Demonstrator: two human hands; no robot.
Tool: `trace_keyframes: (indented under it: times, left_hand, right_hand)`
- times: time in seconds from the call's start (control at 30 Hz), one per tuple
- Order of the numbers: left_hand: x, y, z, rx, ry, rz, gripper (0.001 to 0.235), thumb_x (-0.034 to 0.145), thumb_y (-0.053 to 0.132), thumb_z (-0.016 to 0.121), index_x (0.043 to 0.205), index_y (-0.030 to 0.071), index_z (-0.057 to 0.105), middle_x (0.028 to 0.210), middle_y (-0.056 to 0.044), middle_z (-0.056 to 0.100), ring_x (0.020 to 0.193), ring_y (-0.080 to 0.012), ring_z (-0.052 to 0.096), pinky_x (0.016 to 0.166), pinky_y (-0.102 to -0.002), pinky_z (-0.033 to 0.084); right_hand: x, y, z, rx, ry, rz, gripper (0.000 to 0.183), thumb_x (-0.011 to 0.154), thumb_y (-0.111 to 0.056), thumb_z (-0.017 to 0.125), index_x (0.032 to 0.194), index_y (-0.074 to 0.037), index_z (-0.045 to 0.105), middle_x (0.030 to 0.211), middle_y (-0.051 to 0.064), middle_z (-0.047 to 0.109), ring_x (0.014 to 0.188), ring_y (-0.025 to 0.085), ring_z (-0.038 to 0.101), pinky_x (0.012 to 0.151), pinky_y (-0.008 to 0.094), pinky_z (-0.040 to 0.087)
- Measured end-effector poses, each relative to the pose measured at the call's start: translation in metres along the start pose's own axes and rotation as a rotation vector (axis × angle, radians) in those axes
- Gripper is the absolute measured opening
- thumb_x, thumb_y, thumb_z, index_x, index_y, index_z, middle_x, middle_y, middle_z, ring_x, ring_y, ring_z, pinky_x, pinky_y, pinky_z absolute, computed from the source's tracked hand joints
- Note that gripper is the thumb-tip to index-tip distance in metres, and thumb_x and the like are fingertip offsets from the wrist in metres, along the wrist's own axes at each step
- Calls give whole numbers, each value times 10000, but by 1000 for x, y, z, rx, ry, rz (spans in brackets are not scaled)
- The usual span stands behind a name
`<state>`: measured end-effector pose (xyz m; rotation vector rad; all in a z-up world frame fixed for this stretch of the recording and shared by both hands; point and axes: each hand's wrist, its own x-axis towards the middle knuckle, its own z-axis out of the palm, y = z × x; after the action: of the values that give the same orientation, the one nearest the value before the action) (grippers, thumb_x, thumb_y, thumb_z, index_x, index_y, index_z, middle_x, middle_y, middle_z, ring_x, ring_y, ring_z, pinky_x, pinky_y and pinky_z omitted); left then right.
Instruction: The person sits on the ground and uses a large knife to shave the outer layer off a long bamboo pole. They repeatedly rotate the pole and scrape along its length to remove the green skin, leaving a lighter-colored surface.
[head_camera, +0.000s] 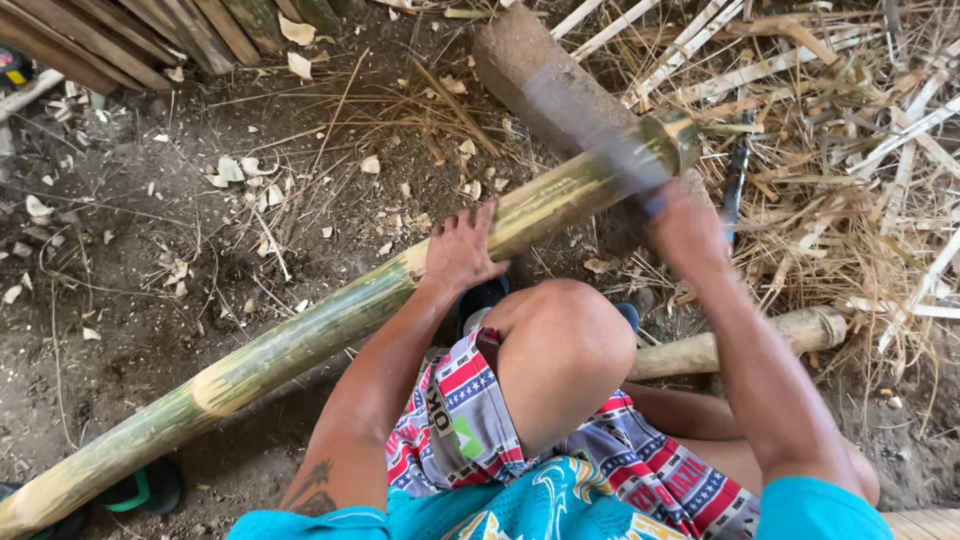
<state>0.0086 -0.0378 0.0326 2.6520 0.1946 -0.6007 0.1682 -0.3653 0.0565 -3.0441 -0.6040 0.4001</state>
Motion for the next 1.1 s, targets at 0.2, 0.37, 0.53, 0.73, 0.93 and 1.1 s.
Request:
trace_keyframes:
  times: [0.2, 0.37, 0.53, 0.73, 0.93, 1.1]
  left_hand:
    - [7, -2, -6, -57, 18, 20, 1228, 654, 634, 849, 1599, 203, 194, 1464, -253, 462, 1279, -468, 527, 1068, -548, 445]
    - [13, -14, -5, -94, -16, 39, 1225, 651, 677, 841, 1591, 177, 235, 1417, -275, 510, 1234, -478, 576, 1017, -532, 517]
    - [16, -9, -6, -95, 65, 65, 1177, 654, 654, 835, 1579, 185, 279, 1406, -257, 533, 1244, -469, 575, 986, -559, 518]
    - [17, -5, -8, -95, 6, 36, 1189, 671, 721, 805, 1568, 150, 274, 1384, -282, 539, 1237, -454, 591, 997, -559, 522]
    - [17, -4, 2, -124, 2, 43, 1174, 667, 679, 816, 1580, 182, 270, 1368, -266, 552, 1212, -455, 603, 982, -567, 521]
    - [20, -10, -2, -133, 78, 77, 1180, 621, 688, 836, 1553, 211, 292, 1316, -258, 584, 1132, -456, 643, 933, -566, 536]
  right_hand:
    - [29, 9, -22, 66, -2, 272, 432, 991, -205, 583, 1363, -8, 490, 916, 269, 719, 807, 435, 738, 689, 548, 589]
    - [-7, -65, 21, -143, -214, -18, 292, 1009, -204, 567, 1244, -48, 494, 1055, 260, 709, 909, 450, 724, 756, 601, 565]
    - [11, -2, -21, 103, 49, 177, 440, 983, -237, 621, 1331, -6, 484, 1014, 312, 696, 878, 491, 694, 729, 590, 541]
    - [10, -50, 31, -41, -145, 11, 472, 890, -253, 662, 1270, -37, 484, 973, 273, 715, 884, 466, 719, 768, 576, 563]
    - [27, 10, 36, -102, 17, 25, 330, 1039, -224, 564, 1340, -97, 517, 1031, 236, 732, 891, 440, 732, 755, 566, 573]
    - [53, 44, -12, 60, 102, 429, 405, 1026, -239, 631, 1325, 1, 501, 962, 339, 678, 822, 487, 716, 619, 551, 583]
